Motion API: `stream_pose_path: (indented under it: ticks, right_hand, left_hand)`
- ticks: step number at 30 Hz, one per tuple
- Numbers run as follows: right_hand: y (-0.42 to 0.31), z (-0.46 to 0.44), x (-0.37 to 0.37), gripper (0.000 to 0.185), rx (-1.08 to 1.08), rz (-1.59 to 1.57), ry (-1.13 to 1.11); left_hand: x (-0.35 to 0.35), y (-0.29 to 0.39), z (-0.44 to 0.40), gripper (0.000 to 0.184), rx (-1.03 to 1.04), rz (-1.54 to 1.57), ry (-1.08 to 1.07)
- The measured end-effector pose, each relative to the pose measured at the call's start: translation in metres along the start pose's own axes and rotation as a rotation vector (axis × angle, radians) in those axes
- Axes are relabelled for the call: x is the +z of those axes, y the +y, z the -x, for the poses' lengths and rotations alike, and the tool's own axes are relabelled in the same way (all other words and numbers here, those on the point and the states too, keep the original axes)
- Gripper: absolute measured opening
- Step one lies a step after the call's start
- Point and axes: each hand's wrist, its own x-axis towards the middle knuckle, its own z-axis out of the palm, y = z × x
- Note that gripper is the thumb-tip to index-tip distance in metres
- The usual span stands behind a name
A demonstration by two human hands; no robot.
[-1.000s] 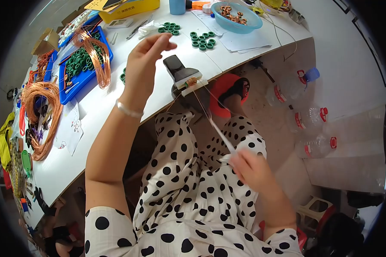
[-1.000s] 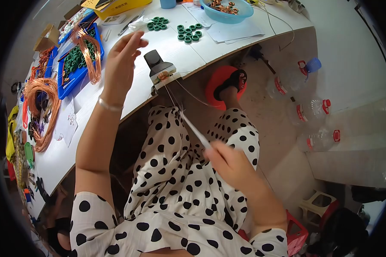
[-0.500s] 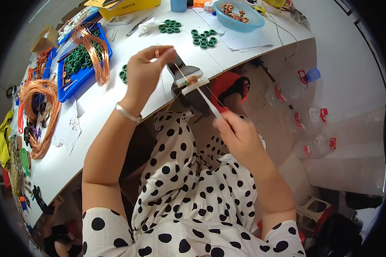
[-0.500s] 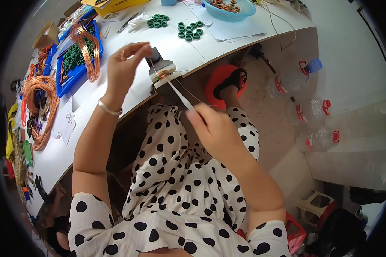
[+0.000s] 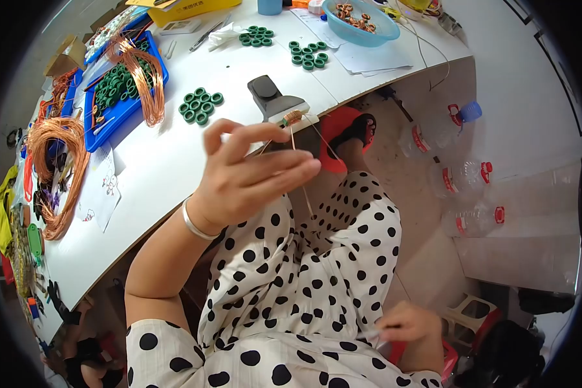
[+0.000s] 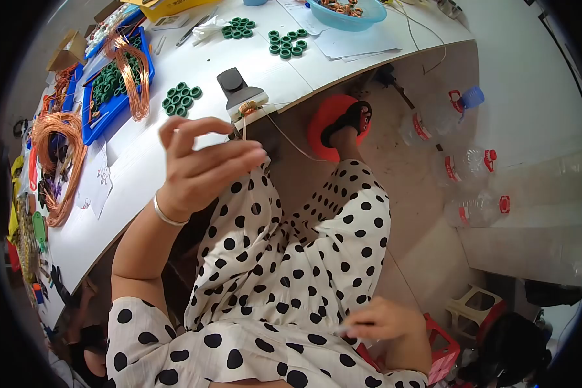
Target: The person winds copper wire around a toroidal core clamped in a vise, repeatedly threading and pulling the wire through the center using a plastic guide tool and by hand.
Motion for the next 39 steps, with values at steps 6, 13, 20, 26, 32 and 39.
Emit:
stream_pose_path:
  ticks: [6, 13, 20, 26, 32, 39]
  right_hand:
    - [-0.043, -0.128, -0.017, 0.024, -0.032, 0.199, 0.567]
    - [-0.080, -0.173, -0.027, 0.023, -0.184, 0.291, 0.612]
    - [-0.007, -0.010, -0.004, 0.021, 0.119, 0.093, 0.152]
    - [-0.011, -0.057, 0.001, 0.023, 0.109, 0.177, 0.381]
    - [-0.074, -0.179, -0.035, 0.025, -0.213, 0.293, 0.662]
    - [-0.062, -0.112, -0.026, 0.028, 0.030, 0.128, 0.458]
  left_hand:
    - [0.034, -0.056, 0.002, 0.022, -0.805, 0.424, 0.344]
    - [0.045, -0.062, -0.027, 0.021, -1.035, 0.781, 0.208]
    - [0.007, -0.006, -0.006, 0.018, -0.154, 0.471, 0.042]
    - [0.018, -0.016, 0.010, 0.021, -0.231, 0.046, 0.376]
    - [0.053, -0.079, -0.004, 0.023, -0.925, 0.470, 0.178]
    - [0.033, -0.048, -0.014, 0.024, -0.882, 1.022, 0.309]
